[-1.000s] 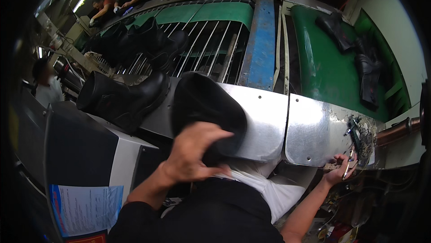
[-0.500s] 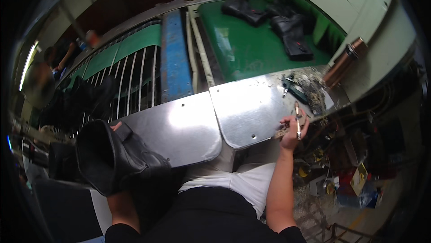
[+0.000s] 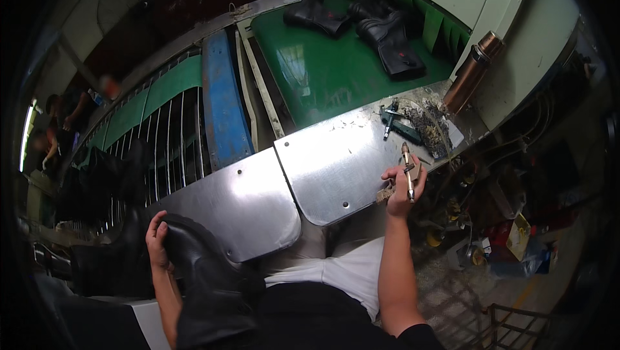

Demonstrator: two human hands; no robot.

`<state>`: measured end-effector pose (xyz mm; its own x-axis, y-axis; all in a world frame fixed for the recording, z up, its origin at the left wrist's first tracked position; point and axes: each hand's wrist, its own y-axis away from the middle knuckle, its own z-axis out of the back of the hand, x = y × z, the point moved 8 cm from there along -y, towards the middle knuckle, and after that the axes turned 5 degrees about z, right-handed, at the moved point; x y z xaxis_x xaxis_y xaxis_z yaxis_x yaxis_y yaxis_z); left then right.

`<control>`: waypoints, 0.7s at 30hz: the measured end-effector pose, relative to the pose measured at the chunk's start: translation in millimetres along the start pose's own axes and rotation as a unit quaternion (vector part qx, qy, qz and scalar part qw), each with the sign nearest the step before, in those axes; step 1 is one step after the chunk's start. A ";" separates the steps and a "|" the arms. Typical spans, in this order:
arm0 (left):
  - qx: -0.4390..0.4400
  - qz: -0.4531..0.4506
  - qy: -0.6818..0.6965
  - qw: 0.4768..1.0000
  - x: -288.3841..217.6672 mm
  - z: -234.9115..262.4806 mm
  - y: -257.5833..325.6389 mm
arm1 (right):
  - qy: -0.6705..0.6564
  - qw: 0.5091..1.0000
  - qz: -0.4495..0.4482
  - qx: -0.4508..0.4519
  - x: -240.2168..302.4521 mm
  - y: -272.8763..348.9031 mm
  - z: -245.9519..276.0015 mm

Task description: The person picks up a black boot and uses a small pneumatic tool to spray a liquid onto its surfaces and edges. The person rotates the boot by hand to reach different parts, then places it onto a conveyor belt.

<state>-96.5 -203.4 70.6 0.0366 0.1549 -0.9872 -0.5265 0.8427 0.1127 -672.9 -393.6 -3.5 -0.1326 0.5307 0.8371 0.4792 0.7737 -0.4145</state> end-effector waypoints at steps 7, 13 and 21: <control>0.135 -0.297 0.006 0.945 -184.5 -121.6 42.8 | 0.037 0.999 -0.021 0.015 9.8 -4.9 5.1; 0.220 -0.446 -0.026 0.867 -223.0 -181.4 5.3 | -0.013 0.988 -0.148 0.037 22.5 22.6 -36.6; 0.249 -0.301 0.076 0.917 -181.0 -213.1 -104.7 | -0.042 0.942 -0.072 0.326 101.0 66.7 -165.1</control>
<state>-229.0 -429.6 213.6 0.0558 -0.4581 -0.8871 0.0044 0.8886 -0.4586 -511.2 -345.5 112.3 -0.2365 0.4086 0.8816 -0.1803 0.8731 -0.4530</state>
